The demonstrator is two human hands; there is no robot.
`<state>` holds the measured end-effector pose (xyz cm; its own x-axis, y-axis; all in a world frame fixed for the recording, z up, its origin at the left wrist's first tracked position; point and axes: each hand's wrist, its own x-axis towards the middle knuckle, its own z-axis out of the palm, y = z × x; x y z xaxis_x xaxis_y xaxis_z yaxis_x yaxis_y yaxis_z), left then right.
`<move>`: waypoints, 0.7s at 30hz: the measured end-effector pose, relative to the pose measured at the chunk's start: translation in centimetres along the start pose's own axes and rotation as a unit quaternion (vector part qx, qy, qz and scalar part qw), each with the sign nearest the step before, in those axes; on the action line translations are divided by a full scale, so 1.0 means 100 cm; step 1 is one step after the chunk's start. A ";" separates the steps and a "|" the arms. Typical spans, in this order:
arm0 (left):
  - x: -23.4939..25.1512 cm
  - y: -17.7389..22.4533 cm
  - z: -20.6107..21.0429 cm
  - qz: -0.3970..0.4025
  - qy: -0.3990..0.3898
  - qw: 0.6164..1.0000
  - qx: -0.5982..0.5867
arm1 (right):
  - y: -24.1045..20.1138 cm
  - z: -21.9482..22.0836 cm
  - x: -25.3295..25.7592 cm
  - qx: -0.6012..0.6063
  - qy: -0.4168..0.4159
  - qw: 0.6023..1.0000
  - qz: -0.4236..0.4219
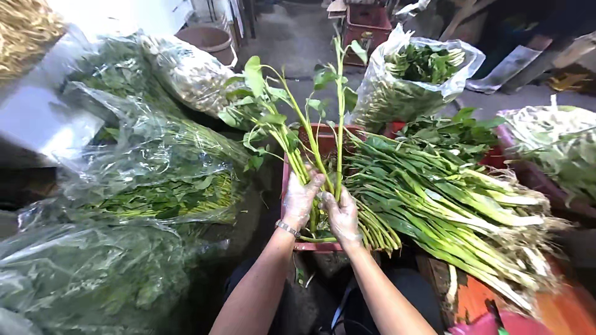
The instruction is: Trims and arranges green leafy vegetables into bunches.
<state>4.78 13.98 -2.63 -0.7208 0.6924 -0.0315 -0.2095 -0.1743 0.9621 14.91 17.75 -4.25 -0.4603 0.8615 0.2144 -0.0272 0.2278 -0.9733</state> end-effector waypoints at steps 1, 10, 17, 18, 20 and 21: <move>0.000 -0.001 -0.001 0.009 0.007 1.000 0.010 | 0.004 0.001 -0.002 -0.047 0.013 0.998 -0.031; 0.012 0.002 -0.011 -0.081 0.063 0.994 -0.029 | 0.028 0.011 -0.015 -0.339 -0.012 0.907 -0.248; 0.015 0.005 -0.029 -0.110 0.012 0.980 -0.164 | 0.008 -0.025 0.014 -0.144 -0.062 0.971 -0.182; 0.014 0.005 -0.029 -0.100 -0.002 0.980 -0.171 | 0.006 -0.026 0.022 -0.149 -0.066 0.966 -0.199; 0.013 0.002 -0.028 -0.084 -0.025 0.980 -0.177 | 0.001 -0.023 0.036 -0.165 -0.144 0.950 -0.222; 0.013 0.001 -0.027 -0.084 -0.023 0.981 -0.173 | -0.001 -0.019 0.041 -0.179 -0.187 0.941 -0.217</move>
<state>2.04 13.00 -3.26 -0.6273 0.7616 -0.1623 -0.5407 -0.2761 0.7946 14.72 22.13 -3.11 -0.7564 0.4480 0.4766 -0.0146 0.7169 -0.6970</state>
